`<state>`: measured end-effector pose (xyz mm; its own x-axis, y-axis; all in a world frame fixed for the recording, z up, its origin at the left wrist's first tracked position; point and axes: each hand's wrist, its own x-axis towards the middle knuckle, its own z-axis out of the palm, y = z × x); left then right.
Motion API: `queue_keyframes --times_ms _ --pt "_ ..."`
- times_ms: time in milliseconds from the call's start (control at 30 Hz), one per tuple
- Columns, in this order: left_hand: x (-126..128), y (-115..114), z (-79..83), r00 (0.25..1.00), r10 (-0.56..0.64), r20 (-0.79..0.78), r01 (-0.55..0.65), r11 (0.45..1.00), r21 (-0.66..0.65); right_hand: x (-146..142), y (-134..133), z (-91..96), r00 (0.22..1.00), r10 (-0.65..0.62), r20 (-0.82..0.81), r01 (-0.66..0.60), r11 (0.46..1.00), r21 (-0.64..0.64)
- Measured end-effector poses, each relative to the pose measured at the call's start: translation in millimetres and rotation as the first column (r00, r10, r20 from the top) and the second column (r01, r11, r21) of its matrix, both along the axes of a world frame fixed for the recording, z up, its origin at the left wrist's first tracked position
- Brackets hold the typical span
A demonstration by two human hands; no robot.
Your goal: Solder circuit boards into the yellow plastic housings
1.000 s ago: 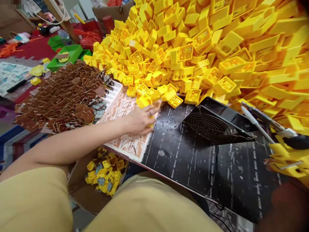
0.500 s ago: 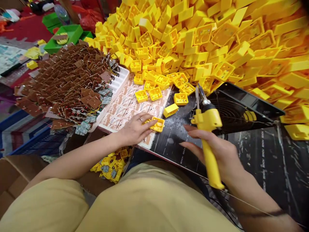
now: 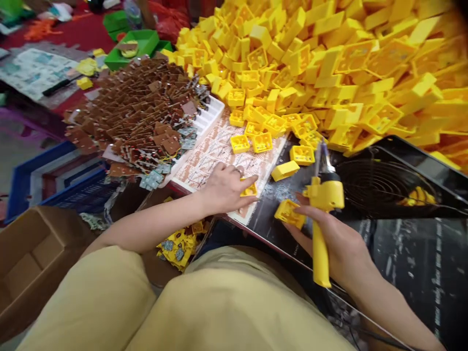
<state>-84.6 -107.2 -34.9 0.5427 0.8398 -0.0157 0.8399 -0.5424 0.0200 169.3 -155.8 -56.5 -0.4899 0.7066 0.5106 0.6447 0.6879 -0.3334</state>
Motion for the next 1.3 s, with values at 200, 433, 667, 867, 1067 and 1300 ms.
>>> queue_keyframes --times_ms 200,433,667,867,1067,1300 --pt "36 -14 -5.1 0.998 0.028 0.052 -0.022 0.993 -0.118 8 -1 -7.6 0.999 0.045 -0.013 -0.045 0.998 0.053" --pt "-41 32 34.9 0.960 0.240 -0.145 -0.226 0.968 0.107 -7 3 -5.2 1.000 0.026 -0.002 -0.025 0.991 0.128" --pt "-117 109 67.2 0.763 0.539 -0.357 -0.519 0.840 0.160 -33 17 -13.2 0.992 0.067 0.105 -0.087 0.976 0.201" --pt "-130 101 77.2 0.840 0.474 -0.264 -0.429 0.878 0.213 -24 16 -13.8 0.991 0.090 0.102 -0.108 0.977 0.183" --pt "-120 83 93.0 0.882 0.457 0.120 -0.472 0.841 0.264 -27 17 -17.7 0.993 0.078 0.092 -0.095 0.975 0.201" --pt "-61 77 83.3 0.881 0.187 0.434 -0.225 0.974 0.037 -22 16 -21.7 0.997 0.056 0.060 -0.066 0.979 0.193"
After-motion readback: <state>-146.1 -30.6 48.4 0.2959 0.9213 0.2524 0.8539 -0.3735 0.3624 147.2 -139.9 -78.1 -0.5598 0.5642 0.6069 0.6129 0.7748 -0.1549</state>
